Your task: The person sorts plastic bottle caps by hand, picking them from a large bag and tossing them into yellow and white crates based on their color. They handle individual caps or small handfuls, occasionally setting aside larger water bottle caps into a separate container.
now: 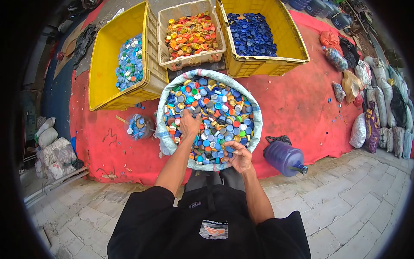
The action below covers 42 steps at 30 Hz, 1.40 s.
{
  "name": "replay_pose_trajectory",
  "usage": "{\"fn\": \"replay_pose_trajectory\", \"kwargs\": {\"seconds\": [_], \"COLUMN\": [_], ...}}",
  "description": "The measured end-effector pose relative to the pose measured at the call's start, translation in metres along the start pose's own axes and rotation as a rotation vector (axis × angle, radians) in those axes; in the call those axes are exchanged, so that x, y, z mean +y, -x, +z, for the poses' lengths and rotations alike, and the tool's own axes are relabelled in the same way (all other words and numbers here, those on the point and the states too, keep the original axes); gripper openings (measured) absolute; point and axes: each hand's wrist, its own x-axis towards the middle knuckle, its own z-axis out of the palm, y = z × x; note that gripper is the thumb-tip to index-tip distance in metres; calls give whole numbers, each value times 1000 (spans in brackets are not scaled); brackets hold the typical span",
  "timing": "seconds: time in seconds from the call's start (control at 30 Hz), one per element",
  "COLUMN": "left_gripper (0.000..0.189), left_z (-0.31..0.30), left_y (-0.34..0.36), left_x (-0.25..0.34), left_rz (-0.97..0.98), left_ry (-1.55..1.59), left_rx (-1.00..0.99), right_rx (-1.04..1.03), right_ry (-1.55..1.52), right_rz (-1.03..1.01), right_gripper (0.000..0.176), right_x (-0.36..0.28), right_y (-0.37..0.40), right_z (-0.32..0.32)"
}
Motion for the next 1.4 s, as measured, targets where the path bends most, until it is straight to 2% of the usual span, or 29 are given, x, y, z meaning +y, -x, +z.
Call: {"fn": "replay_pose_trajectory", "kwargs": {"seconds": [0.1,0.2,0.37,0.47,0.53,0.63,0.73,0.77,0.87,0.9,1.0,1.03,1.13,1.17,1.27,1.37,1.4], "left_gripper": [45,43,32,28,27,26,29,35,45,61,61,70,78,66,49,38,38], "left_z": [5,12,5,-1,-2,-11,-26,-9,-41,-46,-68,-71,-71,-71,-74,-80,-81], "left_y": [-3,-5,4,14,16,17,30,28,46,50,67,70,72,73,74,76,77], "left_x": [-1,-6,-8,-12,-15,-19,-21,-42,-37,-40,-30,-32,-44,-48,-56,-62,-63], "left_rz": [15,-55,96,162,147,246,77,79,-432,-509,-446,-446,-543,-583,-615,-613,-631], "left_ry": [-22,30,-83,-86,-49,32,416,519,1052,1234,1211,1224,1402,1482,1603,1616,1617], "left_rx": [23,33,-22,-21,-4,0,-60,-12,-297,-352,-287,-312,-415,-445,-546,-568,-561], "right_rx": [-10,18,16,95,223,422,513,529,476,521,517,518,529,531,583,665,701], "right_ry": [3,18,78,147,229,365,645,678,865,1043,1401,1478,1674,1705,1759,1721,1724], "right_rz": [-6,11,25,43,27,-7,-45,-76,-35,-83,-176,-221,-331,-320,-425,-223,-217], "right_gripper": [42,38,29,27,24,21,22,23,24,27,28,26,23,21,21,24,25], "right_x": [-1,-4,-7,-9,-9,-8,-10,-8,-2,5,17,20,28,27,32,28,31], "right_y": [0,-3,-20,-31,-40,-58,-76,-83,-102,-112,-130,-132,-144,-147,-166,-170,-172], "right_z": [-3,-2,-4,-1,2,7,10,11,9,6,10,16,34,40,34,50,52]}}
